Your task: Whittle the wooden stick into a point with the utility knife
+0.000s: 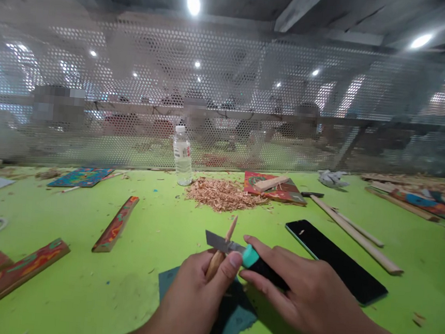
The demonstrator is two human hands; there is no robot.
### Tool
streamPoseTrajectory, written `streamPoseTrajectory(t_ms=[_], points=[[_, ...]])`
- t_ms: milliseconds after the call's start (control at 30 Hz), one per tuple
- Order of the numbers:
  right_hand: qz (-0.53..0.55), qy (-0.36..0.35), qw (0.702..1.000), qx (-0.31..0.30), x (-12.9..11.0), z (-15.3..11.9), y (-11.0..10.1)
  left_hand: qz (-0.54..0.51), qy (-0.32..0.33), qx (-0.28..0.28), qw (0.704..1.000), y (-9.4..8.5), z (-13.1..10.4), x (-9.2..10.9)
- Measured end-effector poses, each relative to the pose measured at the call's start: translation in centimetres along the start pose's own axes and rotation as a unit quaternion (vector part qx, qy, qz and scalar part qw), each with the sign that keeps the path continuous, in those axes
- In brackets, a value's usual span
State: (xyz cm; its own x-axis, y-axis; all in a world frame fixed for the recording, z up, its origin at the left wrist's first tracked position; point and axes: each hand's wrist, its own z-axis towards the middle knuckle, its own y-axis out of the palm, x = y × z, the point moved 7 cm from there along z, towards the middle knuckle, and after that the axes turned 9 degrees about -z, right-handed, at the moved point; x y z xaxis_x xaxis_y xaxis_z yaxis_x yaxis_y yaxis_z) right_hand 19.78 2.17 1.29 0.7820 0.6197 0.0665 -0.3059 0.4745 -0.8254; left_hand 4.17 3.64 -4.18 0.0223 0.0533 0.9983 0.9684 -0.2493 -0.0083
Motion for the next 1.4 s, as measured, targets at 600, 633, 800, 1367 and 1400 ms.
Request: streamPoseTrajectory(t_ms=[600, 633, 800, 1367, 1400], points=[[0.050, 0.067, 0.996, 0.029, 2.5, 1.3, -1.6, -0.005, 0.003, -0.002, 1.000, -0.3, -1.0, -0.3], [0.051, 0.066, 0.996, 0.028, 2.4, 1.3, -1.6, 0.000, 0.008, -0.005, 1.000, -0.2, -0.9, -0.2], [0.053, 0.062, 0.996, 0.025, 2.5, 1.2, -1.4, 0.011, 0.017, 0.006, 1.000, -0.3, -0.9, 0.1], [0.120, -0.034, 0.987, -0.103, 1.0, 0.4, 0.7, 0.005, 0.035, 0.013, 0.999, -0.6, -0.9, 0.7], [0.115, -0.030, 0.988, -0.098, 1.0, 0.3, 0.8, 0.007, 0.036, 0.015, 0.999, -0.6, -0.9, 0.7]])
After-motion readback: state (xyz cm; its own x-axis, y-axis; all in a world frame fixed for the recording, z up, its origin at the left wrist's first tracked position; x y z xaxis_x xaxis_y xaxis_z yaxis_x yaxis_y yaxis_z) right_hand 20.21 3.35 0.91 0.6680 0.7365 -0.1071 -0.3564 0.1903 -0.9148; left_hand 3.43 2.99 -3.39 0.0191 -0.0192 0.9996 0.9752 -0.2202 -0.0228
